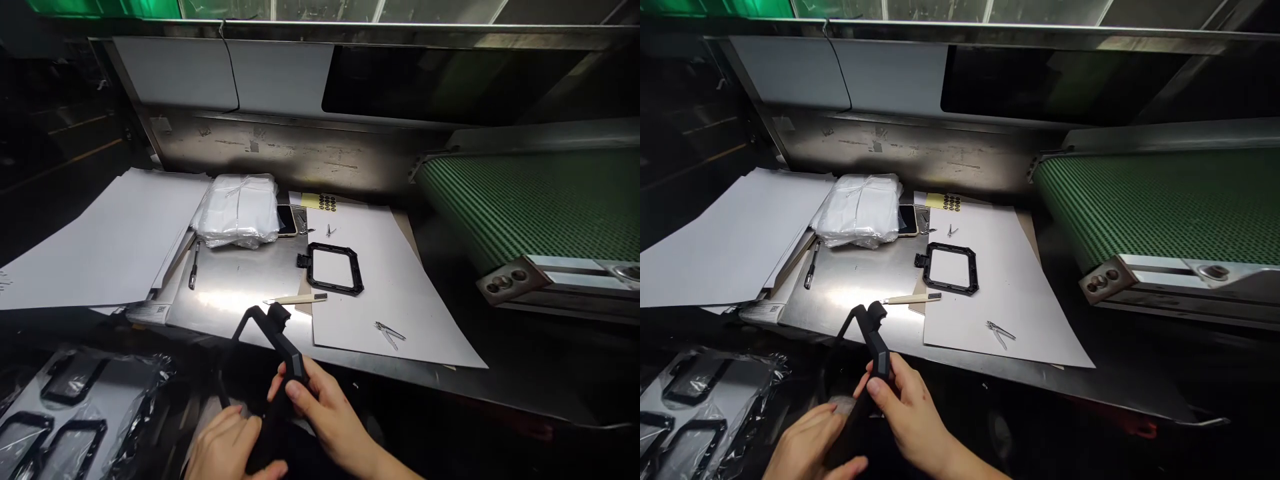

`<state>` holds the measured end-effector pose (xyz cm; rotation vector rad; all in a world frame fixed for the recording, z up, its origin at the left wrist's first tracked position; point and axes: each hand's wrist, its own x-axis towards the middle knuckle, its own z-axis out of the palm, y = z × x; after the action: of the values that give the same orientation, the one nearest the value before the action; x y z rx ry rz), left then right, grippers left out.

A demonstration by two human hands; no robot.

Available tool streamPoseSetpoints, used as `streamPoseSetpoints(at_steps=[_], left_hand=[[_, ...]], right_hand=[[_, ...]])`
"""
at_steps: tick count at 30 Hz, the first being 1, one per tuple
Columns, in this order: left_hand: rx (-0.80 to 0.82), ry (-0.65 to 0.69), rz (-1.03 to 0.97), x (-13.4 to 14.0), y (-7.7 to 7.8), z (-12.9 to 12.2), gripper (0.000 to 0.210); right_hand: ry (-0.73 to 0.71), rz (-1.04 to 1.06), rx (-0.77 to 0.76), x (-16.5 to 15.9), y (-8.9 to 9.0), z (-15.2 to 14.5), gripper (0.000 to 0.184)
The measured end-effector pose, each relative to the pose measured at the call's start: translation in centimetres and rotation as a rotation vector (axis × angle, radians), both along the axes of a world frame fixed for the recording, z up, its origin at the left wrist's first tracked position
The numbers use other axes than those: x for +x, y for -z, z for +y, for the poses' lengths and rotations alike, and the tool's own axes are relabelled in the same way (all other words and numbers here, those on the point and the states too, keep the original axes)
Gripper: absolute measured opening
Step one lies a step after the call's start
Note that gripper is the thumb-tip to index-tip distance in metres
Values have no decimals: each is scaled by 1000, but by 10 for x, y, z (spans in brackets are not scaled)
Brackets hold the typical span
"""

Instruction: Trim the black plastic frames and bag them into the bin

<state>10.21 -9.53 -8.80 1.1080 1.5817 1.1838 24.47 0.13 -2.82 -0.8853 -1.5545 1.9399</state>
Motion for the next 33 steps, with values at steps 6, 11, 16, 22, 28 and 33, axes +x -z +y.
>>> streamPoseSetpoints(at_steps=[6, 11, 16, 22, 28, 33], left_hand=[[-58, -467, 5, -43, -31, 22, 40], [-345, -364, -584, -80, -22, 22, 23], [-337, -512, -1001, -107, -4, 10, 30], [-316, -301, -1641, -118, -28, 14, 27], [-214, -143, -1775, -118, -56, 27, 29], [-187, -108, -1766, -124, -58, 35, 30]], right_hand=[[-277, 3, 99, -11, -1, 26, 26], [-443, -179, 289, -38, 7, 60, 32], [-54, -415, 628, -94, 17, 157, 24], [37, -620, 902, -160, 30, 267, 18], [-164, -709, 943, -180, 39, 301, 18], [-143, -719, 909, -172, 29, 308, 23]])
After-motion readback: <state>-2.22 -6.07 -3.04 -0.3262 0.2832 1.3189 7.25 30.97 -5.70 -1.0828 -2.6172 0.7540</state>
